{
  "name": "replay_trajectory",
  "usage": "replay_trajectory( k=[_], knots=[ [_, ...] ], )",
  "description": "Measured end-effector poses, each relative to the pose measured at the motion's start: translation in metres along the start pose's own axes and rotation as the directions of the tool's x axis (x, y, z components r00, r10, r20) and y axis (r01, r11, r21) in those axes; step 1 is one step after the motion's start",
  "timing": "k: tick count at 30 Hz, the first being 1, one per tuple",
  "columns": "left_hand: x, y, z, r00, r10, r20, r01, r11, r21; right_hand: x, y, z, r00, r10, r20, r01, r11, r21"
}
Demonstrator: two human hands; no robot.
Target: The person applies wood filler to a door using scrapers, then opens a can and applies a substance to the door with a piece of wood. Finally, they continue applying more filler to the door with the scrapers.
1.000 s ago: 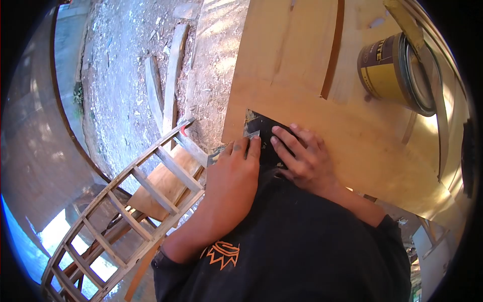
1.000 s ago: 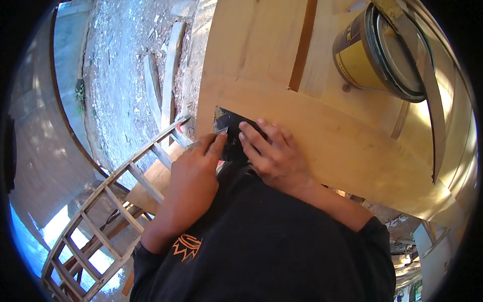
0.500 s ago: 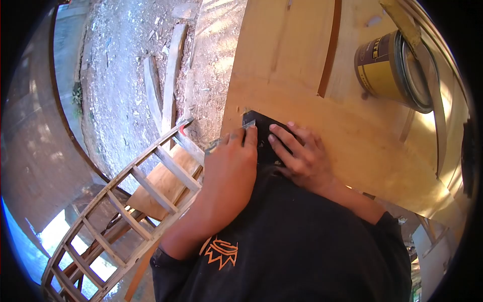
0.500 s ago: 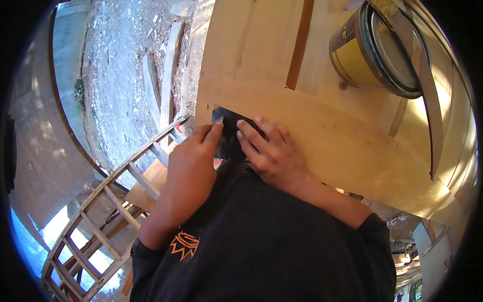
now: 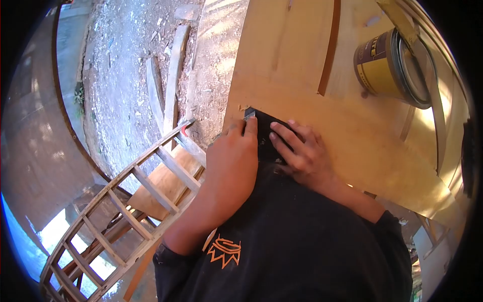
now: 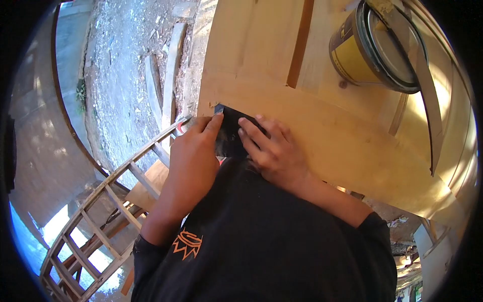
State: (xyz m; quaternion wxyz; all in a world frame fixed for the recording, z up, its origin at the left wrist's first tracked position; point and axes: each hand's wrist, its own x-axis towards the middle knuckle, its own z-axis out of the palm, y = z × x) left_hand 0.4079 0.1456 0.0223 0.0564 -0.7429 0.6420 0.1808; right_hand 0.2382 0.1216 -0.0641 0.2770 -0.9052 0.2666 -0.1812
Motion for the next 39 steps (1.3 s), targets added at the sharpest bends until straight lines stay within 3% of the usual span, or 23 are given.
replay_trajectory(
  k=[8,9,12,15,18,23,26,30,36,39],
  knots=[
    [-0.005,-0.003,0.003,0.998,0.052,0.038,-0.052,0.999,0.0,0.0,0.002,0.003,1.0,0.014,-0.007,-0.014,1.0,-0.005],
    [-0.001,-0.003,0.0,0.999,0.0,0.042,0.001,0.999,-0.042,-0.002,-0.001,0.004,1.0,0.021,-0.008,-0.021,1.0,-0.006],
    [0.006,-0.007,-0.003,1.0,0.025,0.003,-0.024,0.996,-0.086,-0.003,0.0,0.004,1.0,0.013,-0.001,-0.013,1.0,-0.019],
    [-0.015,-0.01,-0.011,0.992,-0.07,0.103,0.087,0.981,-0.172,-0.001,0.002,0.002,1.0,0.013,0.018,-0.014,1.0,0.014],
    [-0.046,-0.01,0.012,0.996,0.084,-0.002,-0.084,0.995,-0.056,-0.001,0.001,0.001,0.999,0.017,0.051,-0.017,1.0,0.005],
    [-0.023,-0.005,0.007,1.0,0.021,0.004,-0.021,0.997,-0.07,-0.002,0.001,0.005,0.999,0.012,0.035,-0.012,1.0,-0.005],
    [-0.043,-0.001,0.004,0.989,-0.032,0.148,0.045,0.995,-0.089,0.0,0.002,0.002,0.998,0.005,0.056,-0.005,1.0,0.003],
    [-0.035,0.004,0.008,0.995,-0.085,0.056,0.094,0.98,-0.173,-0.001,0.002,0.006,1.0,0.019,0.025,-0.019,1.0,-0.008],
    [-0.043,-0.001,0.014,0.998,0.024,0.054,-0.021,0.998,-0.068,-0.001,0.003,0.005,1.0,0.007,0.031,-0.007,1.0,-0.011],
    [-0.028,0.002,0.01,0.999,0.01,0.039,-0.007,0.997,-0.071,-0.002,0.0,0.005,0.999,0.027,0.033,-0.027,1.0,-0.012]
  ],
)
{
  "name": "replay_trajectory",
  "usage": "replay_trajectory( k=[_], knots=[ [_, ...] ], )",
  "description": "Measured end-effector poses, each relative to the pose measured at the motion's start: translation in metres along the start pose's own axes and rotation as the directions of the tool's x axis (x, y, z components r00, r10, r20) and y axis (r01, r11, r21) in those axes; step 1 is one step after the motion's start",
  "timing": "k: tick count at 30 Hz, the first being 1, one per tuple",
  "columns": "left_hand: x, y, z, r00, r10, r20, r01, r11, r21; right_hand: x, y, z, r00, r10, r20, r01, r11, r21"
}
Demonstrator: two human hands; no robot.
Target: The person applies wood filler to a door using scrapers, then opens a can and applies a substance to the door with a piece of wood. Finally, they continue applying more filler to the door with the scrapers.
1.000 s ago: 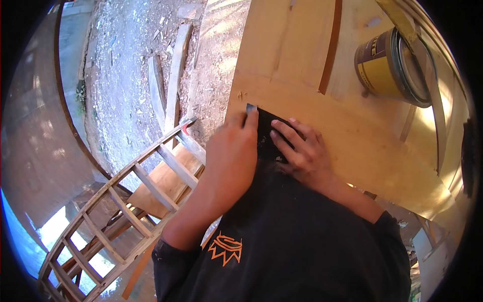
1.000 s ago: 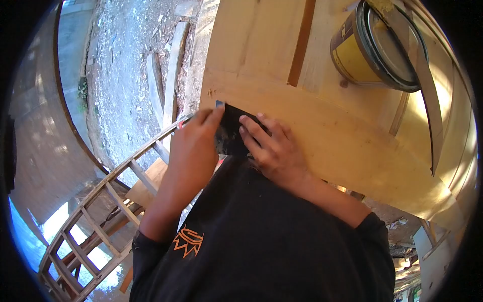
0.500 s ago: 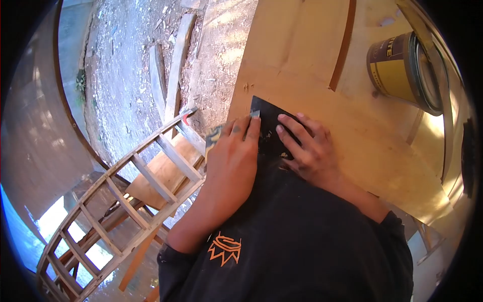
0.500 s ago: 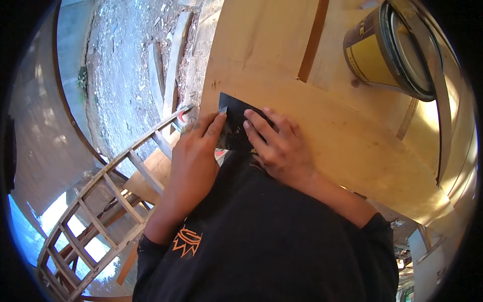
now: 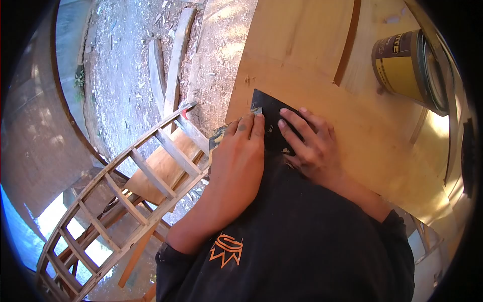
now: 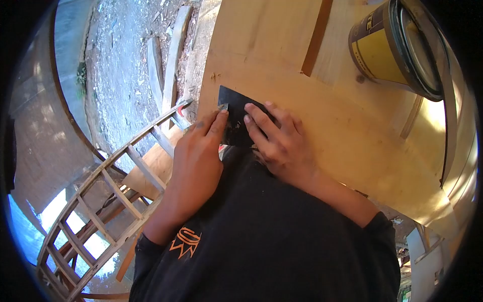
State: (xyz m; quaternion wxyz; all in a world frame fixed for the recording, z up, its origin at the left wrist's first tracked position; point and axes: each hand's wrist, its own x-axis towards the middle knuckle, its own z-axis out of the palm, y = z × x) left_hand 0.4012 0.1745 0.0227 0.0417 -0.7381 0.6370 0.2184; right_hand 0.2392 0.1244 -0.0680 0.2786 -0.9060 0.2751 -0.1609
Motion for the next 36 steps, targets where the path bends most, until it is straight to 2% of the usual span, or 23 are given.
replay_trajectory(
  k=[3,6,9,12,15,18,22,25,31,34,36],
  knots=[
    [-0.012,0.002,-0.008,0.993,-0.079,0.093,0.086,0.994,-0.072,0.002,0.002,-0.005,0.999,-0.02,0.036,0.019,1.0,0.01],
    [-0.006,-0.001,-0.001,1.0,-0.029,-0.004,0.029,0.997,-0.067,0.003,0.0,-0.006,0.999,-0.006,0.031,0.005,1.0,0.027],
    [-0.001,-0.002,-0.006,1.0,-0.013,-0.004,0.013,0.998,-0.064,0.002,-0.002,-0.007,1.0,-0.001,0.023,0.001,1.0,0.003],
    [-0.011,0.002,0.001,0.995,-0.094,0.023,0.096,0.992,-0.088,0.003,0.0,-0.007,1.0,-0.009,0.013,0.009,1.0,0.028],
    [0.005,0.0,-0.003,0.997,-0.03,-0.068,0.026,0.998,-0.058,0.001,0.0,-0.003,1.0,-0.01,0.004,0.01,1.0,0.001],
    [-0.004,0.002,-0.009,0.993,-0.086,0.081,0.092,0.993,-0.08,0.001,0.003,-0.004,0.999,-0.029,0.016,0.029,0.999,0.024],
    [-0.001,0.0,-0.003,0.999,-0.032,-0.043,0.029,0.997,-0.068,-0.001,0.001,-0.001,1.0,-0.009,-0.005,0.01,0.999,0.037],
    [-0.005,0.002,-0.009,0.989,-0.13,0.064,0.136,0.985,-0.105,0.001,0.004,-0.002,1.0,-0.021,-0.008,0.021,0.999,0.029],
    [-0.002,-0.001,-0.001,0.998,-0.062,-0.033,0.061,0.997,-0.042,-0.002,0.002,0.0,1.0,-0.013,0.007,0.013,1.0,0.022],
    [-0.012,0.005,-0.003,0.994,-0.089,0.067,0.09,0.996,-0.011,0.002,0.005,-0.002,1.0,-0.014,0.007,0.014,0.999,0.032],
    [0.001,0.005,-0.008,0.993,-0.109,0.055,0.112,0.992,-0.054,0.001,0.004,-0.001,1.0,-0.003,0.012,0.003,0.999,0.044]
  ],
)
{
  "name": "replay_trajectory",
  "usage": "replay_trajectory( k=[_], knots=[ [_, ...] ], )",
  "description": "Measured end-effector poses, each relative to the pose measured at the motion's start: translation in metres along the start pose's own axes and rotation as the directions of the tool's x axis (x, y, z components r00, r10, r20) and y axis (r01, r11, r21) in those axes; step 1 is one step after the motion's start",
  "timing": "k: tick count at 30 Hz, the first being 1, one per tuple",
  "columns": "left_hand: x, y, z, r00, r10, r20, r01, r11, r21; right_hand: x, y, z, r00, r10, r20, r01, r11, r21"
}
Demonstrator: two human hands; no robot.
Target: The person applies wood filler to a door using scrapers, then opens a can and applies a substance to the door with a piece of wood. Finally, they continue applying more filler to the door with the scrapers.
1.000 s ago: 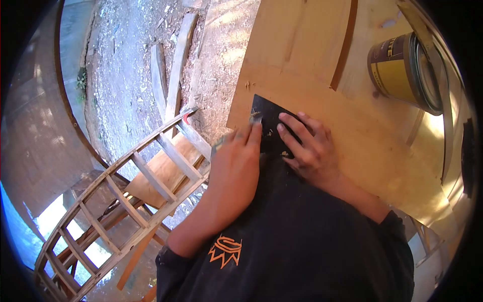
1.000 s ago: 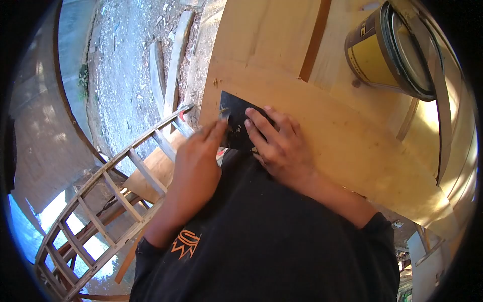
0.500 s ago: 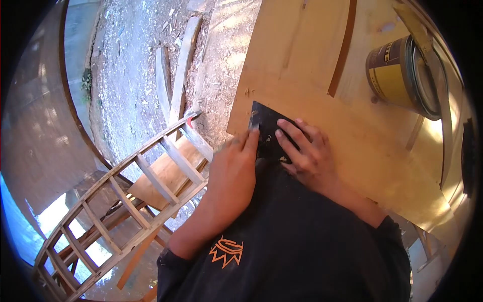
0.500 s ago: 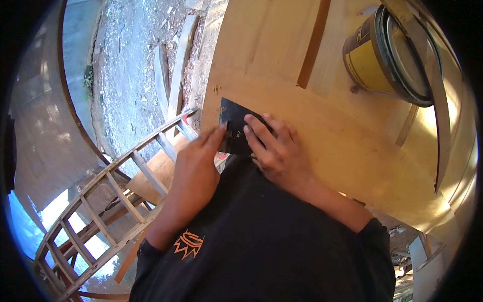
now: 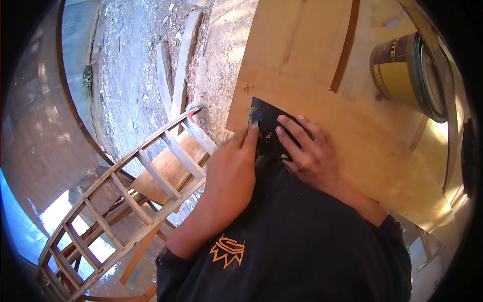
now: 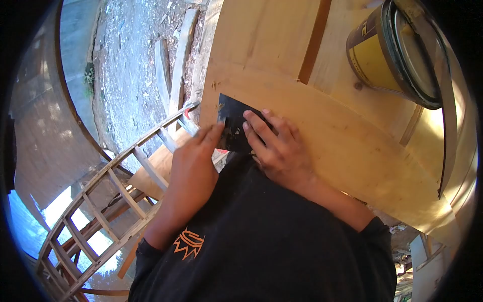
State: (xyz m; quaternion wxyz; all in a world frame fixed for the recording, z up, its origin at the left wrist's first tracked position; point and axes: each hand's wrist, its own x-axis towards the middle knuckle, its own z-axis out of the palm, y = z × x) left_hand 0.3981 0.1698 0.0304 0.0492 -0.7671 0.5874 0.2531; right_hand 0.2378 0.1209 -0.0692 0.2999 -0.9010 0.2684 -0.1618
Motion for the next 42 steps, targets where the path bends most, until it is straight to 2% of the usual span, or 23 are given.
replay_trajectory(
  k=[4,7,10,13,16,19,20,23,26,29,30,33,36,39,42],
  knots=[
    [-0.003,0.0,-0.002,1.0,-0.015,0.008,0.015,0.999,-0.034,0.0,0.002,0.0,1.0,-0.01,-0.005,0.01,1.0,0.011],
    [-0.007,-0.001,0.008,0.998,0.037,-0.052,-0.037,0.999,0.007,0.0,0.003,0.001,1.0,-0.002,-0.015,0.002,1.0,0.01],
    [0.003,-0.002,-0.006,0.996,-0.067,-0.065,0.06,0.994,-0.096,0.0,0.001,-0.002,1.0,0.002,-0.012,-0.001,1.0,0.015],
    [-0.013,-0.031,-0.026,0.957,-0.188,-0.22,0.1,0.929,-0.356,0.001,0.002,-0.002,0.999,0.004,-0.033,-0.003,1.0,0.015],
    [-0.044,-0.04,-0.052,0.911,-0.318,-0.263,0.209,0.905,-0.37,0.002,-0.001,-0.005,0.999,0.019,-0.031,-0.018,0.999,0.035],
    [-0.062,-0.055,-0.04,0.926,-0.289,-0.242,0.198,0.919,-0.339,0.009,-0.002,-0.009,1.0,-0.008,-0.021,0.008,1.0,0.017],
    [-0.06,-0.054,-0.034,0.939,-0.277,-0.204,0.173,0.893,-0.415,0.013,-0.004,-0.011,1.0,-0.021,-0.012,0.021,1.0,0.001],
    [-0.049,-0.048,-0.006,0.969,-0.149,-0.198,0.085,0.95,-0.299,0.028,-0.012,-0.007,0.997,-0.08,0.013,0.08,0.996,-0.026],
    [-0.043,-0.04,0.025,0.951,0.004,-0.308,-0.015,0.999,-0.034,0.034,-0.016,0.0,0.993,-0.112,0.034,0.113,0.993,-0.019],
    [-0.036,-0.038,0.034,0.96,0.013,-0.28,-0.025,0.999,-0.038,0.036,-0.016,0.003,0.991,-0.123,0.048,0.123,0.992,-0.006],
    [-0.039,-0.041,0.028,0.984,0.014,-0.176,-0.025,0.998,-0.06,0.035,-0.016,0.005,0.991,-0.12,0.052,0.12,0.993,-0.003],
    [-0.035,-0.037,0.024,0.986,0.025,-0.167,-0.024,1.0,0.007,0.036,-0.016,0.004,0.991,-0.121,0.06,0.122,0.993,-0.005],
    [-0.019,-0.039,0.014,0.984,0.022,-0.179,-0.03,0.998,-0.046,0.035,-0.013,0.006,0.99,-0.129,0.051,0.13,0.991,-0.019],
    [-0.029,-0.035,0.009,0.999,-0.029,-0.031,0.026,0.996,-0.087,0.036,-0.012,0.003,0.99,-0.123,0.067,0.122,0.992,0.01],
    [-0.013,-0.037,0.011,0.979,-0.013,-0.204,-0.004,0.997,-0.082,0.036,-0.014,0.003,0.994,-0.098,0.055,0.096,0.995,0.026]
  ],
)
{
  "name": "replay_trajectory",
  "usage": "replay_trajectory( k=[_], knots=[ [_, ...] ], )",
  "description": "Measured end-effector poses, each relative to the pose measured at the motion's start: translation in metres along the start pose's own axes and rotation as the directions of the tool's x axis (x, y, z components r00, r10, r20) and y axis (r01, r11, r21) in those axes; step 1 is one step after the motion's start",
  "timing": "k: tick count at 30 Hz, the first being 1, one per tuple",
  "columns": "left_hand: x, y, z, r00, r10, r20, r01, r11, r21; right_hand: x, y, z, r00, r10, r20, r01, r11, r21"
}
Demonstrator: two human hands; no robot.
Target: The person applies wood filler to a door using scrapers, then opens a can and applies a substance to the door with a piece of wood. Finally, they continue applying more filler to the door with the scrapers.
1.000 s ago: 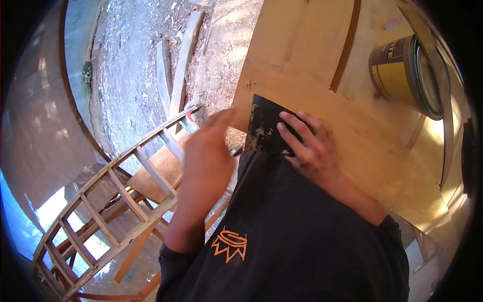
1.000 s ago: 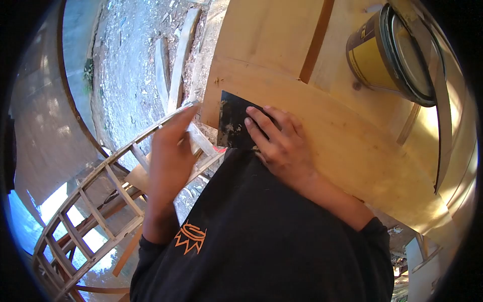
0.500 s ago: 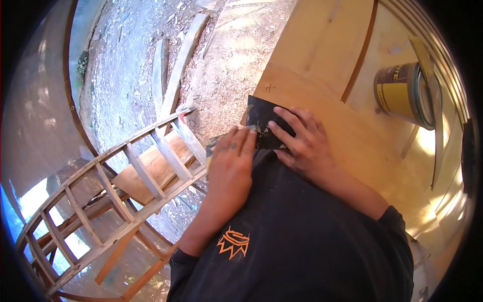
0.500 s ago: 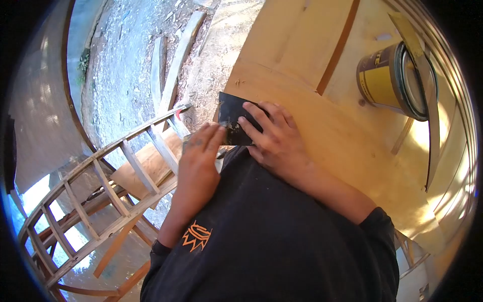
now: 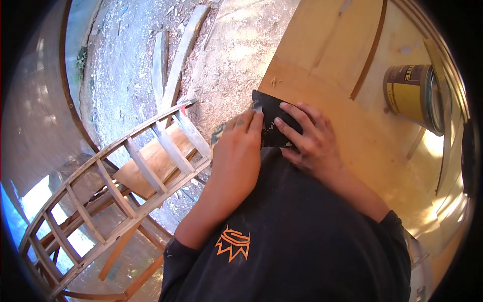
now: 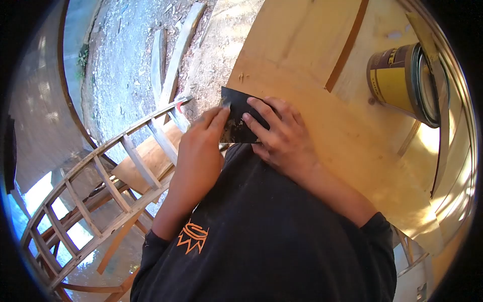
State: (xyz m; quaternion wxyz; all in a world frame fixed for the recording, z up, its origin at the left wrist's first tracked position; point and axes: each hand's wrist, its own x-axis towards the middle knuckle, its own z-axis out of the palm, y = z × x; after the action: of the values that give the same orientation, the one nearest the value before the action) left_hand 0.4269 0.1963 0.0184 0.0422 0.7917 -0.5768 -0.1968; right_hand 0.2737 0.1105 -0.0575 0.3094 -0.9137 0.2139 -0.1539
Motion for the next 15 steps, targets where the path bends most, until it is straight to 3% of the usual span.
replay_trajectory(
  k=[3,6,9,13,15],
  knots=[
    [-0.003,-0.001,-0.01,0.991,-0.036,0.128,0.044,0.997,-0.056,0.0,0.003,-0.001,0.999,-0.032,-0.009,0.032,0.999,0.007],
    [-0.004,-0.003,-0.002,0.998,0.026,0.053,-0.026,1.0,0.013,-0.005,0.007,0.004,0.999,-0.042,-0.005,0.042,0.998,0.045],
    [0.005,0.0,-0.003,1.0,0.013,-0.009,-0.013,0.998,-0.062,-0.007,0.007,0.005,0.999,-0.042,-0.032,0.043,0.998,0.053],
    [-0.025,0.005,0.005,0.989,0.095,0.117,-0.098,0.995,0.024,-0.006,0.01,0.005,0.999,-0.035,-0.025,0.037,0.995,0.092],
    [-0.017,0.007,0.005,0.99,0.103,0.094,-0.104,0.994,0.011,-0.007,0.009,0.006,0.999,-0.039,-0.018,0.04,0.996,0.08]
  ],
)
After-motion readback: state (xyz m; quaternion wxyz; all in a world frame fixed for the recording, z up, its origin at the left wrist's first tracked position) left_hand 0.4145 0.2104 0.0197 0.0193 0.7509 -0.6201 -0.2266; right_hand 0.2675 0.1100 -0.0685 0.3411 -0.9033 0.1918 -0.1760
